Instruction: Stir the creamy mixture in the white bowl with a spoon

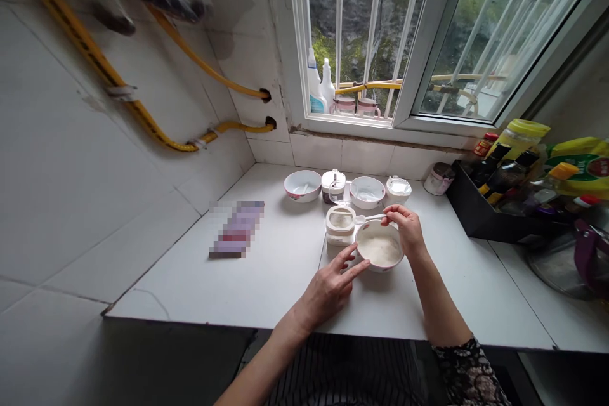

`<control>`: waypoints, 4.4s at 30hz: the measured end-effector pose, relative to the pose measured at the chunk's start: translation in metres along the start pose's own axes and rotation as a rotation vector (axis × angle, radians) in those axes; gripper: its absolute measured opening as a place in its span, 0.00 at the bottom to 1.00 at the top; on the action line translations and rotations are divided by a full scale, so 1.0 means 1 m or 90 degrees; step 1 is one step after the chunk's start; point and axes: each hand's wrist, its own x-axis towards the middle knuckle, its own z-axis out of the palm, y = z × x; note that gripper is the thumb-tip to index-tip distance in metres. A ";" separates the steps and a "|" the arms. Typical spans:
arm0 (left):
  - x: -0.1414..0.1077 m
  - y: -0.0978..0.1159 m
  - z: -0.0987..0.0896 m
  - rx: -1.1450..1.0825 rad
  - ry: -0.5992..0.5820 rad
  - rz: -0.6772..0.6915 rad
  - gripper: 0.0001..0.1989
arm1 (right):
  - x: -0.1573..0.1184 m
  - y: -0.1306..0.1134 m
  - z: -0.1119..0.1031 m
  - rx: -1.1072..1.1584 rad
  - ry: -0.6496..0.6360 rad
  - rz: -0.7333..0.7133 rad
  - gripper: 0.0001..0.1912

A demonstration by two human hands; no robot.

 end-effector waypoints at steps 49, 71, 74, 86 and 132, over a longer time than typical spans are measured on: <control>-0.001 0.000 -0.001 0.009 -0.001 0.005 0.36 | -0.006 0.003 -0.016 -0.160 -0.057 -0.036 0.07; -0.001 -0.001 0.000 0.013 -0.005 0.003 0.36 | -0.007 0.001 -0.015 -0.124 -0.075 0.025 0.06; -0.001 0.000 0.000 0.016 -0.003 0.007 0.36 | -0.005 0.001 -0.017 -0.094 -0.060 0.044 0.06; -0.002 -0.002 0.002 0.003 0.004 -0.005 0.35 | -0.005 -0.001 0.010 -0.055 0.006 -0.102 0.06; 0.000 0.001 -0.001 0.005 0.001 0.005 0.34 | -0.008 -0.001 -0.014 -0.038 -0.010 0.023 0.05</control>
